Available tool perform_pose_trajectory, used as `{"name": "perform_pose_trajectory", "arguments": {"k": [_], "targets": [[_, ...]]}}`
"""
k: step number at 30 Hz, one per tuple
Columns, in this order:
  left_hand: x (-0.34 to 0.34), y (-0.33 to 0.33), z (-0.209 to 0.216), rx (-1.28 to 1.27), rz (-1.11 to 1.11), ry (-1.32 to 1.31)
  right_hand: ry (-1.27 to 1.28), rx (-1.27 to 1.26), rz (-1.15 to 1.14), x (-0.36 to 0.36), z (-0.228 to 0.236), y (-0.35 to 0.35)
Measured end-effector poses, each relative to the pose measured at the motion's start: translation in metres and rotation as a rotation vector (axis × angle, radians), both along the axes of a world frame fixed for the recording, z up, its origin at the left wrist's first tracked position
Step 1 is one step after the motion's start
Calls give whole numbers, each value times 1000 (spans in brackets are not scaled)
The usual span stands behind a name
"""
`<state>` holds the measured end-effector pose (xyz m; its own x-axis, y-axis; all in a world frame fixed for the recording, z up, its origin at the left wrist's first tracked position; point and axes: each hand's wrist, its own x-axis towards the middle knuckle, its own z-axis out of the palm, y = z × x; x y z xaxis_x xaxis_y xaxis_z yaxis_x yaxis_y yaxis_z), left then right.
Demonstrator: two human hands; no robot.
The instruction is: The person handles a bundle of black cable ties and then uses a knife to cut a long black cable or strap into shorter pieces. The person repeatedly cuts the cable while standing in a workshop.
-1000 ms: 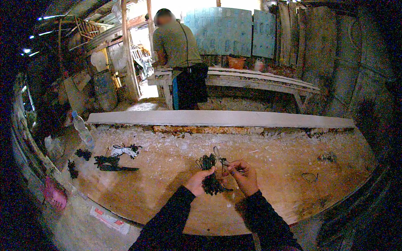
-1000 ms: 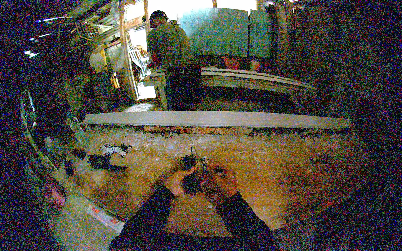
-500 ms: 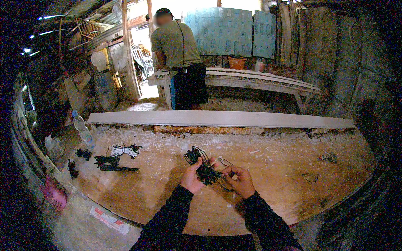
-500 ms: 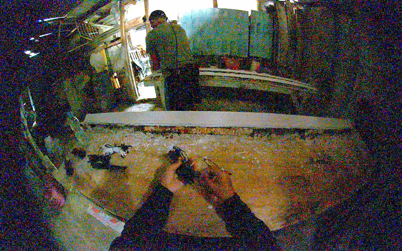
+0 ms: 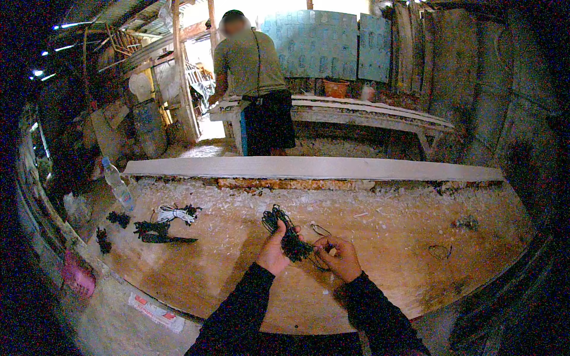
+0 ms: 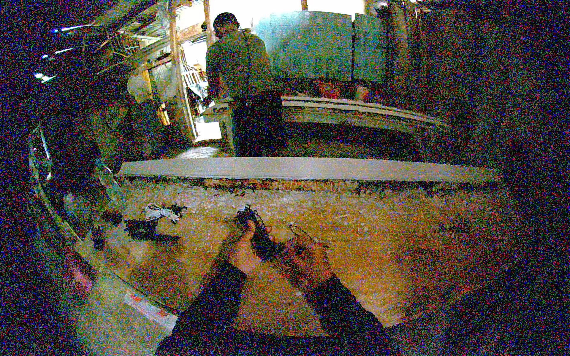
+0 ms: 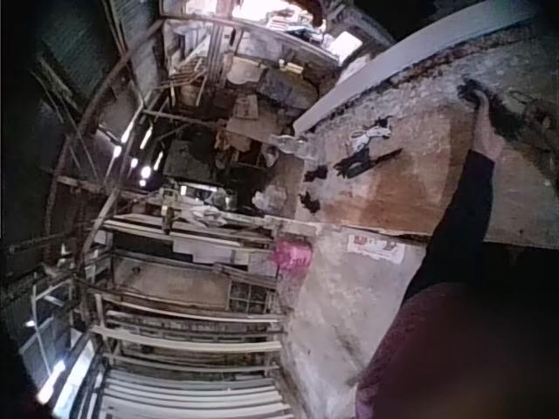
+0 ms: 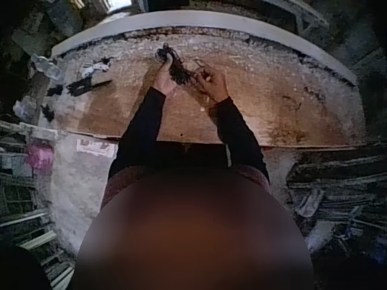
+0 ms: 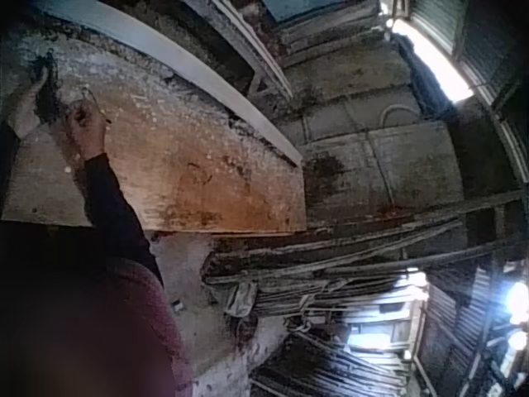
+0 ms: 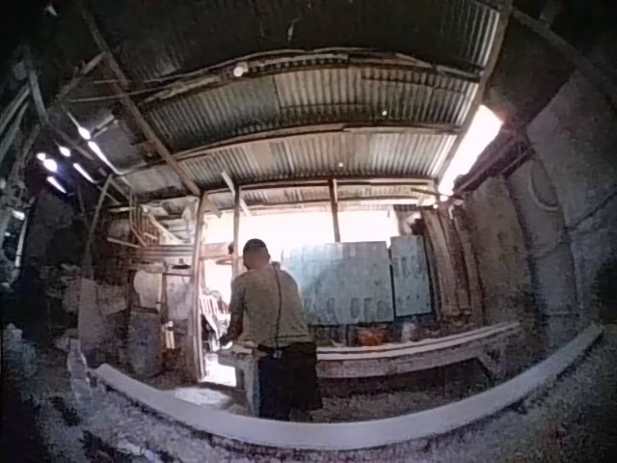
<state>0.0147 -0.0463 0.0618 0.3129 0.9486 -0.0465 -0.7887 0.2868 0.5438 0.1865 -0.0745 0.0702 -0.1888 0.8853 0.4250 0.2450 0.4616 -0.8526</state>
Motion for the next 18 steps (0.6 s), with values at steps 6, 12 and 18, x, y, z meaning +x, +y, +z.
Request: {"name": "perform_pose_trajectory", "arguments": {"k": [6, 12, 18], "targets": [[3, -2, -1, 81, 57, 33, -45, 26, -40, -1, 5, -2], [4, 1, -6, 110, 117, 134, -63, 49, -96, -1, 5, -2], [4, 7, -11, -34, 146, 172, -73, 95, -76, -1, 2, -1]]}}
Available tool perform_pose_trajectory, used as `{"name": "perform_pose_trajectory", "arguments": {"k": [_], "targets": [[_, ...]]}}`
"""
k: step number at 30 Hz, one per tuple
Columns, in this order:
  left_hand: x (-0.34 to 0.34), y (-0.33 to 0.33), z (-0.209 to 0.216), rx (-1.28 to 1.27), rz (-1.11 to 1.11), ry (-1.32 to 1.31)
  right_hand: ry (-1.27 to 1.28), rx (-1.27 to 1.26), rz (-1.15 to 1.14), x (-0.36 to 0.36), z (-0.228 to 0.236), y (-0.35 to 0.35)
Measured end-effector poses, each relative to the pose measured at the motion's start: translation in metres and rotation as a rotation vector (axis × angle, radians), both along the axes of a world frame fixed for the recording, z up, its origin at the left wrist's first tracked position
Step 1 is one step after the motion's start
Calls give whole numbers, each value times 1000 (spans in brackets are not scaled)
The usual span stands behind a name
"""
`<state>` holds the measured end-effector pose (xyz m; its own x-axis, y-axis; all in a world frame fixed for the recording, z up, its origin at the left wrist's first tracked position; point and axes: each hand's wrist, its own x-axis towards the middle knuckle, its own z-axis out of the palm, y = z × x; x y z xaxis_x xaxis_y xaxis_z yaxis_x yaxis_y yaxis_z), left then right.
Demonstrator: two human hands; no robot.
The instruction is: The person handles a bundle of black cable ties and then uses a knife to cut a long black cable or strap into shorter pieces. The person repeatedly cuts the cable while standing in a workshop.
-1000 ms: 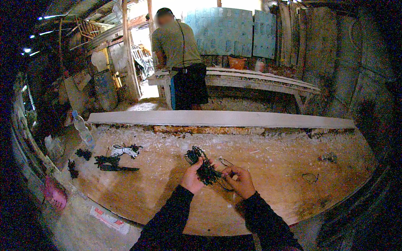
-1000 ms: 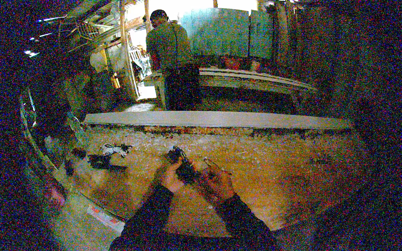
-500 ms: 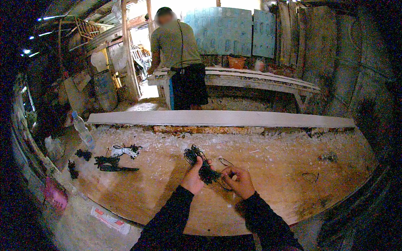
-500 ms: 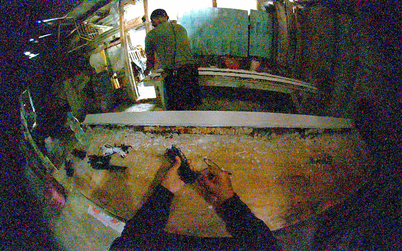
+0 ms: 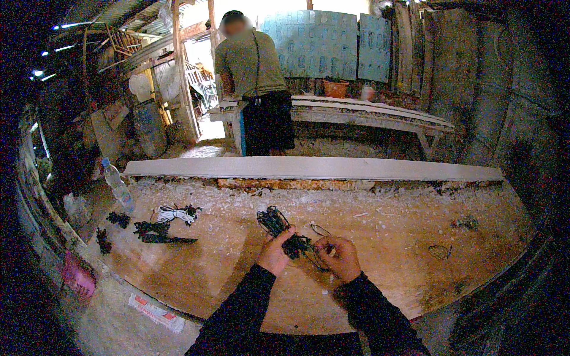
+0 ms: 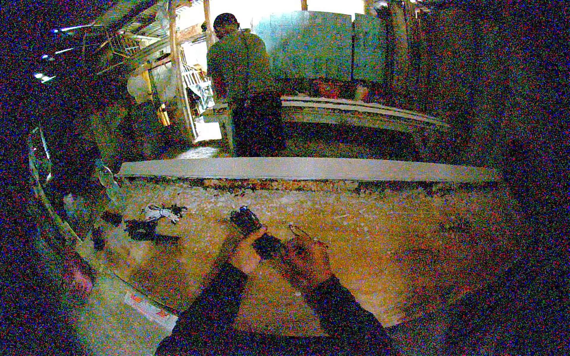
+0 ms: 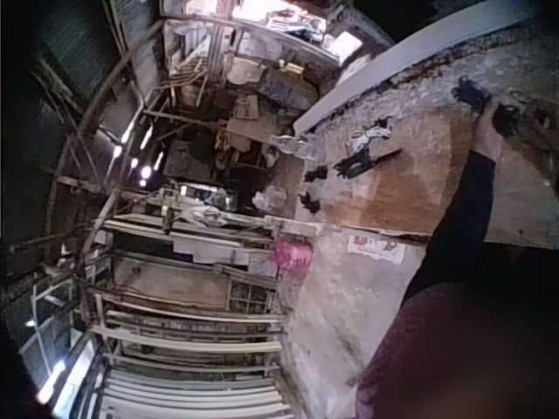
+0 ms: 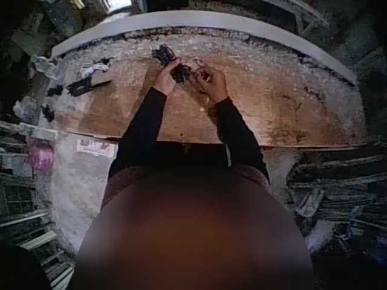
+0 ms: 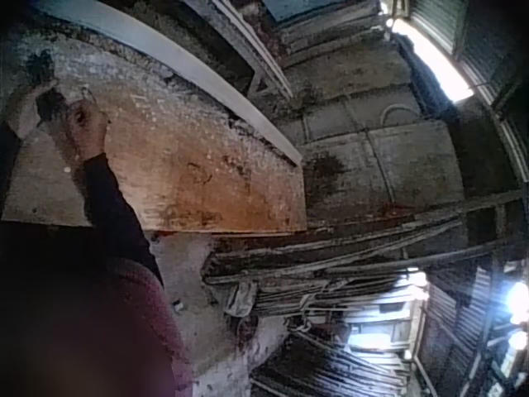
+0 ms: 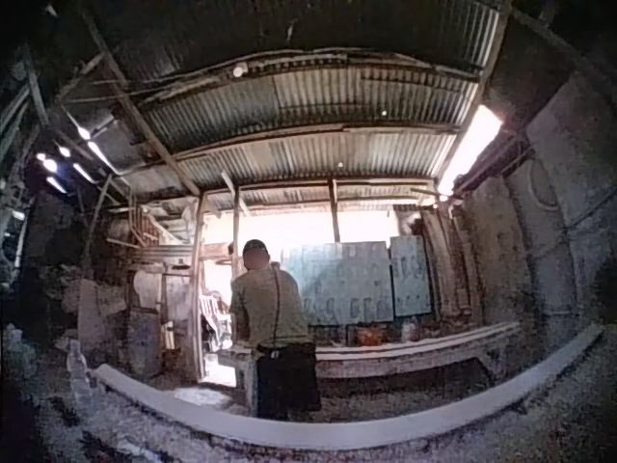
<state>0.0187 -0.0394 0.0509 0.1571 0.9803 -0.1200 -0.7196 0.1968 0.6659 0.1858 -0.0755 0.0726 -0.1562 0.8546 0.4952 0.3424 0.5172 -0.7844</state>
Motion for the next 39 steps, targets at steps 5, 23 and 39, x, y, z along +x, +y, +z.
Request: {"name": "perform_pose_trajectory", "arguments": {"k": [5, 23, 39], "targets": [[-2, -6, 3, 51, 28, 30, -103, 96, -20, -2, 4, -3], [-11, 6, -4, 45, 2, -199, -138, 112, -75, -3, 9, -9], [5, 1, -15, 281, -48, 149, 198, 10, -238, 0, 2, -3]]}}
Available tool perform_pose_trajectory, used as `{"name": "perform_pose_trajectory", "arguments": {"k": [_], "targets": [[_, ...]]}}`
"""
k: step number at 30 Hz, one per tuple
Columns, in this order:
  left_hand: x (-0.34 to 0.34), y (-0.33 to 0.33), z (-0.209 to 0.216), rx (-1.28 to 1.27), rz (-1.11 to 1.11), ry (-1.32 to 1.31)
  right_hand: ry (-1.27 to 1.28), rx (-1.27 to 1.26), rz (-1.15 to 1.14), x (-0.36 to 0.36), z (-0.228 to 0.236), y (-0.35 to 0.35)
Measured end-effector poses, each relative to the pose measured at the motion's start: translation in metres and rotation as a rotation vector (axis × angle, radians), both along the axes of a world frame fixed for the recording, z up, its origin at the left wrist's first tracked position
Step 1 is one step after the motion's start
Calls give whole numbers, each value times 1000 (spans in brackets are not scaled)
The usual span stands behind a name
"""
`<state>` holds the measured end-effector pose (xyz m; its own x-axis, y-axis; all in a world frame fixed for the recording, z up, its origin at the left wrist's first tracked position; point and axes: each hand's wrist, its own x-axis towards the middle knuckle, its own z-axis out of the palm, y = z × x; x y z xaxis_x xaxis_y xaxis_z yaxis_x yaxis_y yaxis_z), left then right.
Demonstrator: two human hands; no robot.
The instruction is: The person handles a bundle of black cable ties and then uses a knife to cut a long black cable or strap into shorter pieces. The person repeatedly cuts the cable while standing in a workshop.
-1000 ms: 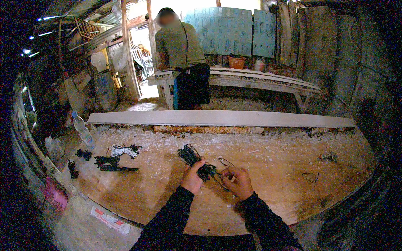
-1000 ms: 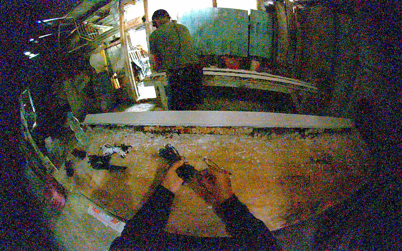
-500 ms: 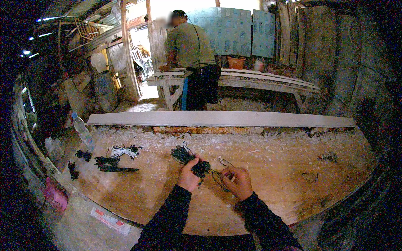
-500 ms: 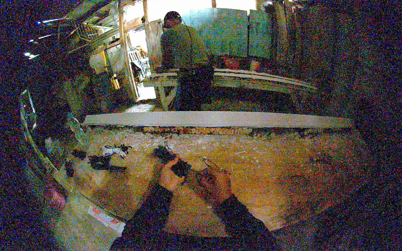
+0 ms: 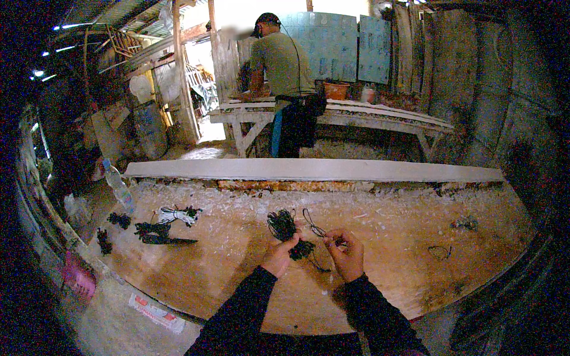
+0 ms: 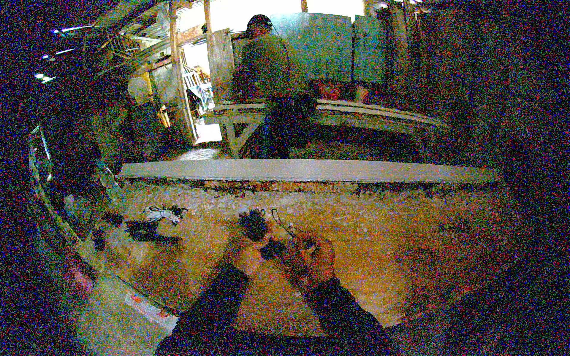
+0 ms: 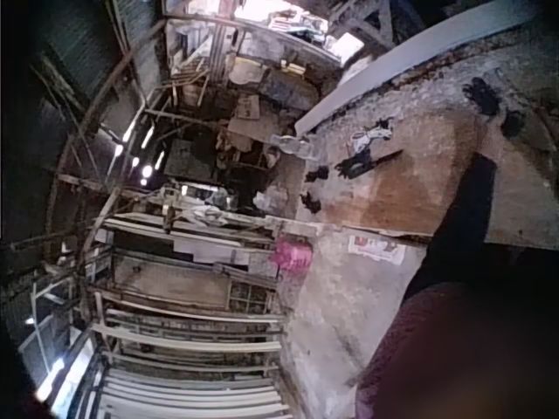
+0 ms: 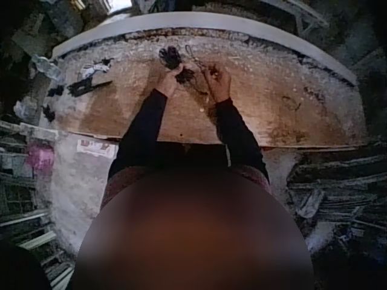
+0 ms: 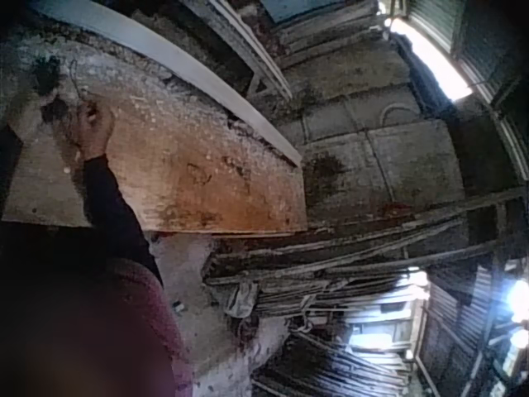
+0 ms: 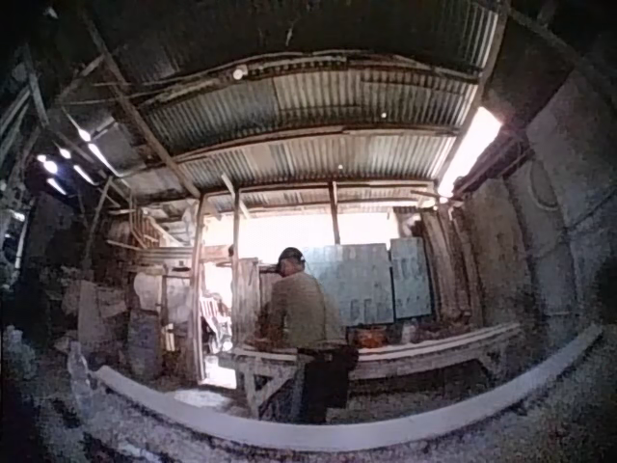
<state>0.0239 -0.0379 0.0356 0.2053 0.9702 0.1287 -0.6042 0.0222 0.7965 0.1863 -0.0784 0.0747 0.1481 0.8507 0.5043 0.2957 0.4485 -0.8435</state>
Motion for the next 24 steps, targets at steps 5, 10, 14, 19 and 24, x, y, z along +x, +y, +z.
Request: {"name": "perform_pose_trajectory", "arguments": {"k": [5, 10, 14, 19, 24], "targets": [[6, -2, -4, 63, -53, 71, 21, 44, 110, -3, -1, 0], [10, -14, 10, 18, -140, 123, -81, 88, 176, -7, 1, -3], [13, -15, 10, -97, -198, -44, -245, 118, 92, -8, 4, -4], [11, 2, -14, -118, -179, -157, -269, 272, 185, -11, 2, -2], [5, 18, -20, -182, -71, -423, -428, 197, -73, -1, -3, 8]]}}
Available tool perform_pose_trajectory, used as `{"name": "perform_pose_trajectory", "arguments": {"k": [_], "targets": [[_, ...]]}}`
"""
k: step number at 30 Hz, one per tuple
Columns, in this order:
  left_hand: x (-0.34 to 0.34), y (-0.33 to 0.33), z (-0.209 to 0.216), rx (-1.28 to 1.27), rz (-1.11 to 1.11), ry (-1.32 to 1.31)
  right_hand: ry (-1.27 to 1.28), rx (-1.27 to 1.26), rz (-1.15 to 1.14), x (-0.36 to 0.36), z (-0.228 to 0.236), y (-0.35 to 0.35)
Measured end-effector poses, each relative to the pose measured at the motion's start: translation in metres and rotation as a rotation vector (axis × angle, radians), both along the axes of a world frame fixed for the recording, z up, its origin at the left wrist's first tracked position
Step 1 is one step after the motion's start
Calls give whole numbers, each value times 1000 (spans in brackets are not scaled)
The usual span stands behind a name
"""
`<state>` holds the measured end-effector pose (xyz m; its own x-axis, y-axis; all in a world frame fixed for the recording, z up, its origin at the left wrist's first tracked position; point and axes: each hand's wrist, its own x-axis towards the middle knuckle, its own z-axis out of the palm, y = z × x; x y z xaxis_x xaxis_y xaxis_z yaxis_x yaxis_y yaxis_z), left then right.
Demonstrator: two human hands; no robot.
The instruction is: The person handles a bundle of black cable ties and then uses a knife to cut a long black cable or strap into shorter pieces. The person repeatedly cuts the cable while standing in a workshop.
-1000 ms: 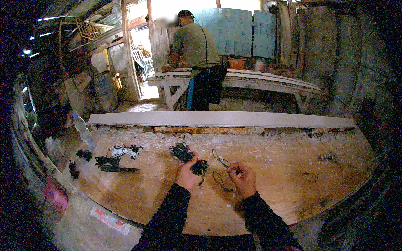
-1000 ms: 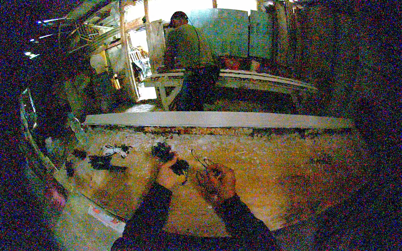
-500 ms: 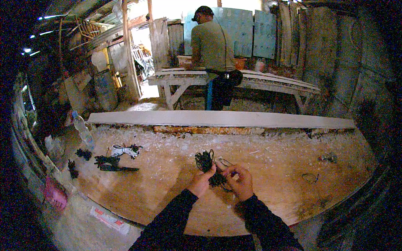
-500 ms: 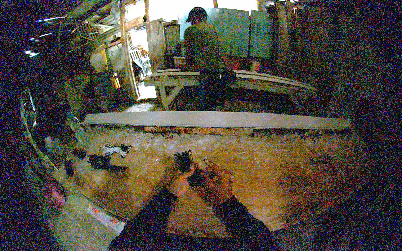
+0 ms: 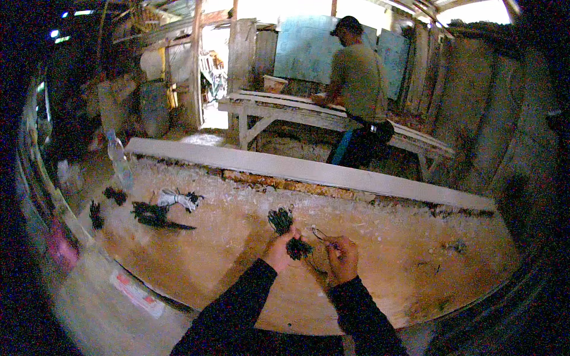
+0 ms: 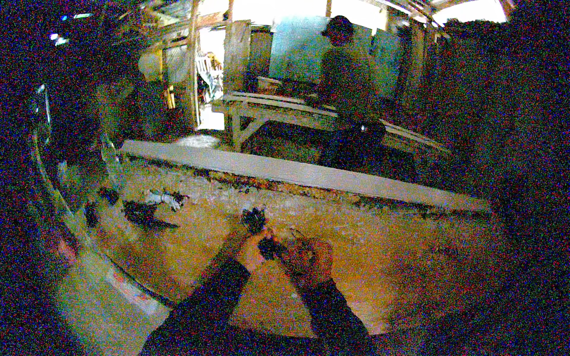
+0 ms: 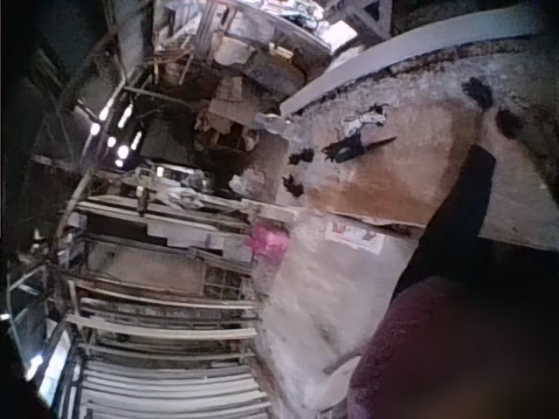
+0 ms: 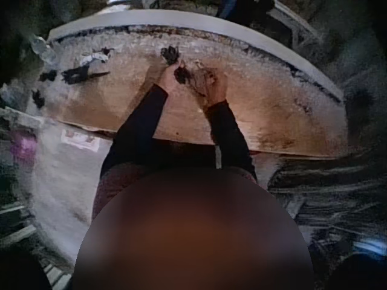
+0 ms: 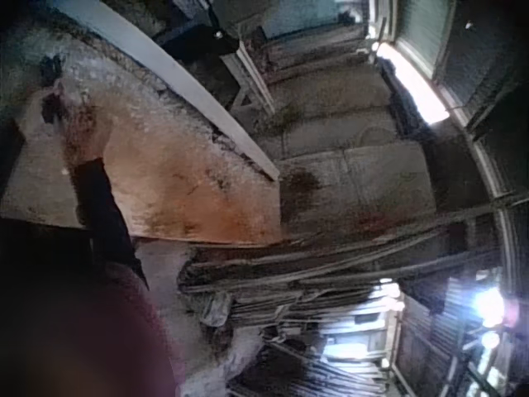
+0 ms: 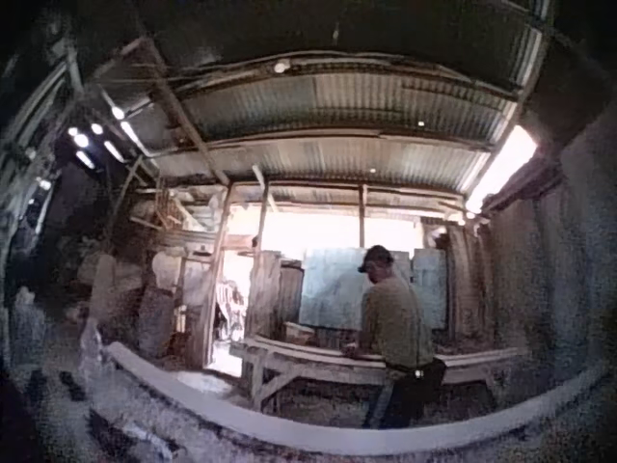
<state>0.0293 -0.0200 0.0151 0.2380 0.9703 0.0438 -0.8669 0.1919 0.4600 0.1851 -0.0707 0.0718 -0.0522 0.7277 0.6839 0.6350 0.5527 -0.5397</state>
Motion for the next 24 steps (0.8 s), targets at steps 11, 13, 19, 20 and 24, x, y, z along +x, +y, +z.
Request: {"name": "perform_pose_trajectory", "arguments": {"k": [11, 13, 19, 20, 24], "targets": [[-35, 7, 19, 36, 112, -191, -426, -200, -467, 8, -25, 10], [-35, 8, 17, 40, 104, -192, -456, -208, -487, 7, -27, 9], [-15, 10, -3, 95, -8, 25, 81, -111, -267, 8, -25, 4], [-11, 10, -6, 109, -78, 70, 229, -101, -224, 6, -24, 0], [4, 1, -2, 278, -222, 277, 389, -60, -96, -9, -19, -23]]}}
